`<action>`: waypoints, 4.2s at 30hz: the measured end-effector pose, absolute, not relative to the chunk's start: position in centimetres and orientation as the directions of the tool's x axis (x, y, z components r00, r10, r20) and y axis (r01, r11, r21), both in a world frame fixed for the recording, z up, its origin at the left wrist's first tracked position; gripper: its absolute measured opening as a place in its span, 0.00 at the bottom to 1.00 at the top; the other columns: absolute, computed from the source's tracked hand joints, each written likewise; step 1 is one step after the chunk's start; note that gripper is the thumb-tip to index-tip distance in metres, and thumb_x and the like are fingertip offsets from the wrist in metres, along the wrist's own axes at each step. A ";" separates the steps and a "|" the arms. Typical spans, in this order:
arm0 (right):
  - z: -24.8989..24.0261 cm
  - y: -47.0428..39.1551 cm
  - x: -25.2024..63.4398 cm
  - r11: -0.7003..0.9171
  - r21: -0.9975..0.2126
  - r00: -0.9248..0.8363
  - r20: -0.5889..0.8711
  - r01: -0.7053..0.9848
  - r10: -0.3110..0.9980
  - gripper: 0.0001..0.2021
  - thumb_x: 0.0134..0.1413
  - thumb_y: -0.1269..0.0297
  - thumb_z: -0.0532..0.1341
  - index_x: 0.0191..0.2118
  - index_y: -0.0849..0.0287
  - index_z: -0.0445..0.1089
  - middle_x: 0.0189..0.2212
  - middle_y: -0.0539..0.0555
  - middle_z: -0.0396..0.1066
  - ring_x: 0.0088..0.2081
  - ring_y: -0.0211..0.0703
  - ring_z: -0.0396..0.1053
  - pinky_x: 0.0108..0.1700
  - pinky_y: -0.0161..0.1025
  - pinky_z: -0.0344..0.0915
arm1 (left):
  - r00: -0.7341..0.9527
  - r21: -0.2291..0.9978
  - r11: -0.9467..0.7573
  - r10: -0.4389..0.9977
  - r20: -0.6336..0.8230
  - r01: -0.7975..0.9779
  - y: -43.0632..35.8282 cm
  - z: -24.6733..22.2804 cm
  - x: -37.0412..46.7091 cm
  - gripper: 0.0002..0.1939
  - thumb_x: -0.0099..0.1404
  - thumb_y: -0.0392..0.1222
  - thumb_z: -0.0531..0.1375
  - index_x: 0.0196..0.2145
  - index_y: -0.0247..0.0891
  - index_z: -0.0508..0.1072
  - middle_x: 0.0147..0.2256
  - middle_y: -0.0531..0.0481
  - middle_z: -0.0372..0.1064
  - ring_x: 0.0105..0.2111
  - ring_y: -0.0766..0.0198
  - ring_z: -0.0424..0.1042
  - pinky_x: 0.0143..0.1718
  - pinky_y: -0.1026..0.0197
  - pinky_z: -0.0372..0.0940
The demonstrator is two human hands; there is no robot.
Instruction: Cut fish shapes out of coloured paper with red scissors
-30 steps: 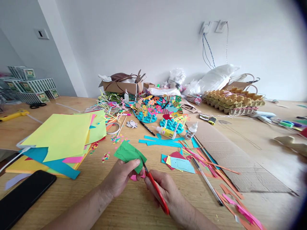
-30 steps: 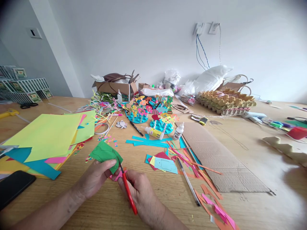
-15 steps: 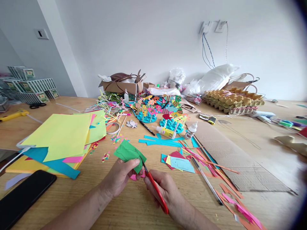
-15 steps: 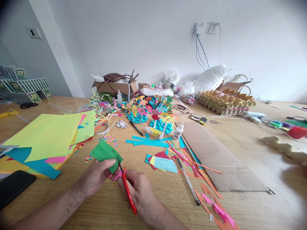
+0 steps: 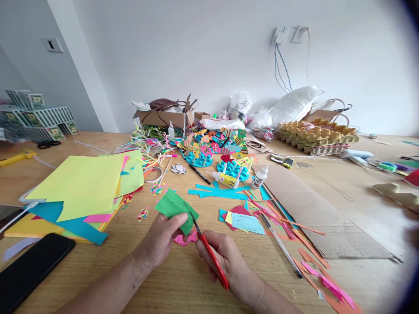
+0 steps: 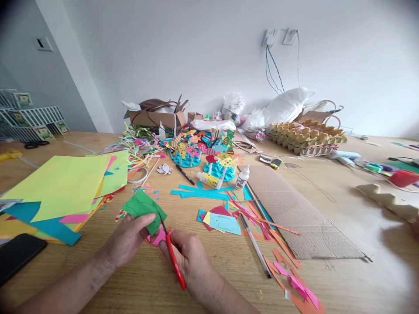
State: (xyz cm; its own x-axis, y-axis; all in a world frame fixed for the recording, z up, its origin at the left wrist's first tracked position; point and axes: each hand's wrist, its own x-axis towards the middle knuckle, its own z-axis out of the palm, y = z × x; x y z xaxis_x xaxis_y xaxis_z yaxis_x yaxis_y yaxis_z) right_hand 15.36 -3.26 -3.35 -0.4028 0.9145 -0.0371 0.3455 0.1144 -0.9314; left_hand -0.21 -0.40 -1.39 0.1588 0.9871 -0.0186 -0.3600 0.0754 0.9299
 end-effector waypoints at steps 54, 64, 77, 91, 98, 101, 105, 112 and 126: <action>-3.6 -3.3 15.4 0.092 -0.941 -0.415 -0.054 0.325 0.908 0.23 0.57 0.44 0.48 0.23 0.59 0.55 0.17 0.45 0.51 0.20 0.32 0.51 0.22 0.30 0.47 | 0.235 0.910 0.162 0.969 -0.074 -0.383 -0.4 -1.3 -0.3 0.08 0.53 0.40 0.62 0.22 0.36 0.66 0.19 0.56 0.65 0.20 0.70 0.62 0.23 0.66 0.58; -4.1 -3.3 15.5 0.085 -0.948 -0.401 -0.048 0.307 0.915 0.23 0.56 0.44 0.49 0.22 0.59 0.55 0.16 0.44 0.50 0.20 0.32 0.51 0.21 0.31 0.46 | 0.283 0.905 0.169 0.957 -0.056 -0.392 -0.3 -1.2 -0.7 0.07 0.53 0.38 0.61 0.22 0.36 0.67 0.19 0.56 0.65 0.20 0.68 0.63 0.22 0.65 0.58; -2.4 -3.5 15.5 0.078 -0.947 -0.457 -0.077 0.311 0.886 0.23 0.57 0.44 0.48 0.23 0.59 0.54 0.17 0.44 0.51 0.20 0.31 0.50 0.21 0.30 0.47 | 0.234 0.916 0.149 0.970 -0.063 -0.373 -0.4 -1.2 -0.6 0.09 0.52 0.40 0.62 0.21 0.36 0.65 0.19 0.56 0.64 0.20 0.69 0.61 0.25 0.65 0.58; -2.6 -3.5 15.5 0.011 -0.965 -0.453 -0.112 0.260 0.885 0.23 0.57 0.44 0.48 0.24 0.59 0.54 0.17 0.44 0.50 0.18 0.30 0.52 0.18 0.28 0.48 | 0.258 0.922 0.110 0.966 -0.011 -0.372 -0.5 -1.2 -0.1 0.09 0.55 0.39 0.60 0.20 0.36 0.65 0.17 0.58 0.64 0.19 0.71 0.61 0.22 0.67 0.57; -3.2 -3.3 15.5 0.074 -0.960 -0.451 -0.057 0.268 0.891 0.22 0.58 0.45 0.47 0.23 0.59 0.53 0.17 0.44 0.49 0.19 0.30 0.50 0.19 0.29 0.46 | 0.246 0.905 0.129 0.969 -0.028 -0.406 -0.5 -1.1 -0.2 0.09 0.54 0.39 0.60 0.20 0.36 0.65 0.18 0.58 0.63 0.19 0.71 0.61 0.22 0.68 0.57; -3.0 -3.4 15.6 0.084 -0.959 -0.458 -0.051 0.269 0.888 0.22 0.59 0.46 0.47 0.23 0.59 0.53 0.18 0.44 0.49 0.19 0.30 0.49 0.20 0.29 0.46 | 0.260 0.903 0.140 0.965 -0.032 -0.406 -0.5 -1.2 -0.3 0.09 0.55 0.39 0.60 0.20 0.36 0.65 0.18 0.57 0.64 0.19 0.71 0.62 0.22 0.67 0.57; -2.8 -3.5 15.5 0.097 -0.958 -0.462 -0.040 0.269 0.886 0.21 0.59 0.47 0.47 0.24 0.59 0.54 0.18 0.45 0.50 0.20 0.31 0.50 0.21 0.30 0.47 | 0.257 0.900 0.156 0.965 -0.051 -0.407 -0.6 -1.4 -0.4 0.08 0.55 0.39 0.60 0.21 0.36 0.66 0.19 0.57 0.65 0.20 0.70 0.62 0.22 0.67 0.58; -3.3 -3.3 15.5 0.127 -0.948 -0.448 -0.018 0.291 0.894 0.22 0.58 0.46 0.47 0.22 0.59 0.54 0.17 0.45 0.49 0.20 0.31 0.49 0.20 0.30 0.46 | 0.276 0.892 0.190 0.958 -0.078 -0.409 -0.5 -1.6 -0.4 0.08 0.55 0.40 0.60 0.22 0.36 0.66 0.19 0.56 0.65 0.19 0.69 0.63 0.20 0.66 0.58; -3.2 -3.3 15.6 -0.002 -0.959 -0.438 -0.132 0.284 0.889 0.22 0.57 0.44 0.48 0.23 0.59 0.54 0.16 0.44 0.53 0.17 0.30 0.54 0.18 0.28 0.49 | 0.164 0.902 0.199 0.976 -0.146 -0.383 -0.4 -1.0 -0.2 0.15 0.51 0.44 0.63 0.17 0.36 0.62 0.13 0.59 0.58 0.13 0.75 0.53 0.14 0.71 0.48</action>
State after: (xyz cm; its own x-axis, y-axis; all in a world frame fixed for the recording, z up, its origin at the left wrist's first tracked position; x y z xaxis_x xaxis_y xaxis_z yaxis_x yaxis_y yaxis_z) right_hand 15.57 -3.33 -3.17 -0.4385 0.8890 -0.1319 0.2836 -0.0024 -0.9589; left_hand -0.21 -0.45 -1.01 0.1643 0.9756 -0.1457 -0.3832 0.1993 0.9019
